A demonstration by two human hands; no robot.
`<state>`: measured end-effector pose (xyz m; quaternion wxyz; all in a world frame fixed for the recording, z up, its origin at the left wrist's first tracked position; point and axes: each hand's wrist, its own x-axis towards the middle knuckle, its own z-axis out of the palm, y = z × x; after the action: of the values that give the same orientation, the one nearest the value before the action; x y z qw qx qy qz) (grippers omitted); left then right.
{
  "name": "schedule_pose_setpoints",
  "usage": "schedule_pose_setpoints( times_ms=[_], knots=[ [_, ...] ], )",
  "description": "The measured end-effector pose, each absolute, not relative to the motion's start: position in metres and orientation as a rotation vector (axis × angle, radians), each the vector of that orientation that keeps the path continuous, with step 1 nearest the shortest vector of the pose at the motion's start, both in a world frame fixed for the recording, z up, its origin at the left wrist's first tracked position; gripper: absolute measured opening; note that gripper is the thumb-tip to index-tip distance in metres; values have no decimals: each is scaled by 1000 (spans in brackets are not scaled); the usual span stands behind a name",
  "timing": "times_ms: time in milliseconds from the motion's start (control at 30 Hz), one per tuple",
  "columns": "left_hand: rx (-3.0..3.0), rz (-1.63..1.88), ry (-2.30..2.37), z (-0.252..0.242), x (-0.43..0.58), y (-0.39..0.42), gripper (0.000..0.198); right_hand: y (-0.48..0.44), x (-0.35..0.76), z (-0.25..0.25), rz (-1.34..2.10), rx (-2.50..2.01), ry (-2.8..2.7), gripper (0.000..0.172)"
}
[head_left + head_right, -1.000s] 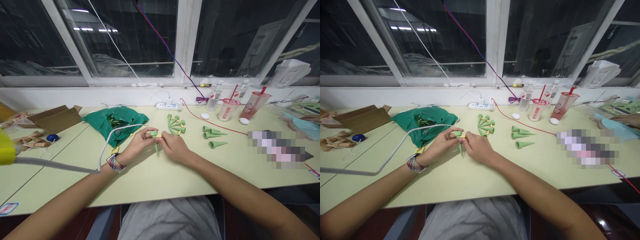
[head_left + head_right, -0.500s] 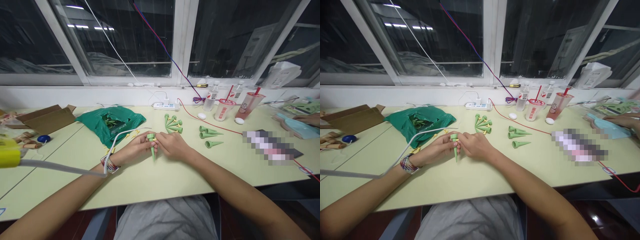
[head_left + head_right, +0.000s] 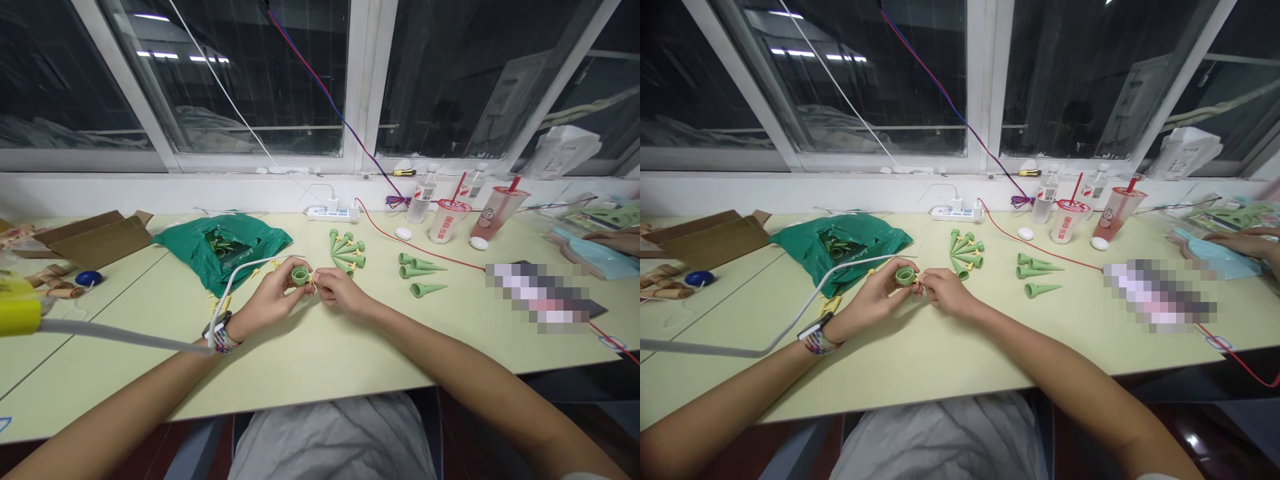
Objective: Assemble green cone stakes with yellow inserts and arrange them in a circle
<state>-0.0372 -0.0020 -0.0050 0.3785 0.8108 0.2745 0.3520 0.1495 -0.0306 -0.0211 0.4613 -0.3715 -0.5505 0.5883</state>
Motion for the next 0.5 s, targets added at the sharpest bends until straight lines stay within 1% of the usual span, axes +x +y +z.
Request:
schedule_pose_setpoints(
  times_ms=[67,233,400,500],
  knots=[
    [2108,928,742,-6,-37,-2,27,-29,149,-21,1515,-868,-1285,28],
    [1784,895,790,-5,-34,4,45,-29,150,-22,1415,-874,-1252,30],
    [1648,928,815,-4,-36,9,30,-28,154,-24,1253,-967,-1348,30],
    [1523,852,753,-2,-36,8,28,-30,158,-26,965,-1045,-1565,32]
  ],
)
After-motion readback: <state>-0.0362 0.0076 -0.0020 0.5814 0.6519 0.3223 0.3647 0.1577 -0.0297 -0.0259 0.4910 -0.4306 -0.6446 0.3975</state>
